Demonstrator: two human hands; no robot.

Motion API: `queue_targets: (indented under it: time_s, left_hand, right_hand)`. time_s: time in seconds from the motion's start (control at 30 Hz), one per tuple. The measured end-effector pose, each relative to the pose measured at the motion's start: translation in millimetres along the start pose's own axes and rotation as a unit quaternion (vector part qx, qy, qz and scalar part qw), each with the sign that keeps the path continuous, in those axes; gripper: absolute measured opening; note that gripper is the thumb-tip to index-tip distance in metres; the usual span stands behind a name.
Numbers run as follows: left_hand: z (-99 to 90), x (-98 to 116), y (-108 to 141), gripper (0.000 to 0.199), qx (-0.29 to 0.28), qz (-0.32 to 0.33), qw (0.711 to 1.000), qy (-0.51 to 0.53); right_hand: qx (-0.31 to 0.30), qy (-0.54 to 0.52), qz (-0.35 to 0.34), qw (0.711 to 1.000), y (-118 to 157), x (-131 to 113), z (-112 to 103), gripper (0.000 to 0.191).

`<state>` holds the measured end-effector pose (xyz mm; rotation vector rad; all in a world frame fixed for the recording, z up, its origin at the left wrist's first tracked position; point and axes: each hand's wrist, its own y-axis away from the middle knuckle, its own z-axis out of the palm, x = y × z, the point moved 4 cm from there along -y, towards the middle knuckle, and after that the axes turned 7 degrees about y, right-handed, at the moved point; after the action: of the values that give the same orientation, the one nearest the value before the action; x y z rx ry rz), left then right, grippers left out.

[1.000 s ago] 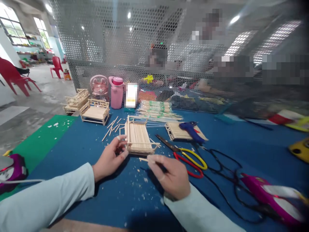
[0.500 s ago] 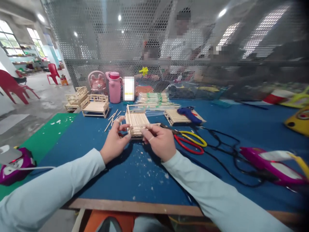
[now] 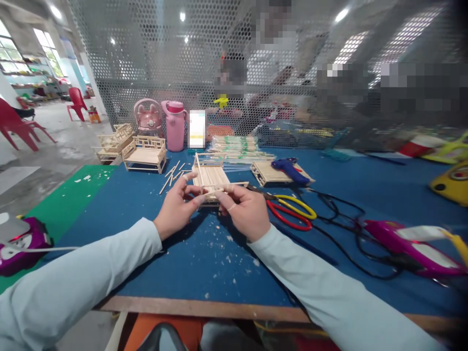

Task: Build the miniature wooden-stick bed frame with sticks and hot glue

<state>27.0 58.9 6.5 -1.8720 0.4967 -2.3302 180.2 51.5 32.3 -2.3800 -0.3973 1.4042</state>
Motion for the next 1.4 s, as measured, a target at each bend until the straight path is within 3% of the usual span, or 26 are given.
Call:
queue_targets:
  time_s: [0.2,0.27,0.37,0.43,0.53,0.63,0.83,0.9,0.97,1.03,1.1,1.2,1.4]
  left_hand:
    - [0.6,-2,-2,0.053,-0.005,0.0,1.0,-0.019]
    - [-1.7,5,1,0.055,0.03,0.045,0.996,-0.066]
    - [-2.4,26,14,0.047,0.098,0.174,0.968,-0.153]
    - [4.9,35,24,0.03,0.062,0.202,0.962,-0.174]
    - [20.4,33,33,0.021,-0.051,0.134,0.973,-0.179]
    - [31.9,24,36,0.023,-0.14,0.06,0.973,-0.172]
    - [33.0,6,29,0.019,-0.15,-0.073,0.982,-0.089]
    - [33.1,-1,28,0.019,-0.153,-0.135,0.978,-0.045]
    - [33.5,-6,29,0.02,-0.156,-0.176,0.972,-0.025]
    - [34.4,-8,30,0.019,-0.169,-0.185,0.968,-0.029]
    - [36.0,-9,32,0.017,-0.192,-0.172,0.965,-0.043]
    - [37.9,-8,33,0.015,-0.228,-0.151,0.959,-0.08]
    - [37.3,-6,34,0.018,-0.244,-0.13,0.953,-0.126]
  right_hand:
    - [0.002,-0.02,0.013,1.0,0,0,2,0.023]
    - [0.02,-0.015,0.009,1.0,0,-4,-3,0.022]
    - [0.027,-0.023,0.002,0.999,1,-13,-18,0.021]
    - [-0.029,-0.031,0.004,0.999,2,-18,-25,0.02]
    - [-0.117,-0.045,0.031,0.992,7,-20,-28,0.019]
    - [-0.124,-0.045,0.059,0.99,10,-15,-25,0.019]
    - [-0.146,-0.008,0.069,0.987,15,-13,-14,0.02]
    - [-0.13,0.075,0.048,0.987,19,-13,-27,0.027]
    - [-0.094,0.224,0.033,0.969,27,-7,-50,0.046]
    - [-0.084,0.385,0.047,0.918,42,6,-76,0.056]
    - [-0.116,0.453,0.059,0.882,61,21,-95,0.07]
    - [-0.177,0.476,0.06,0.859,85,36,-106,0.076]
    - [-0.175,0.511,0.076,0.838,90,27,-96,0.078]
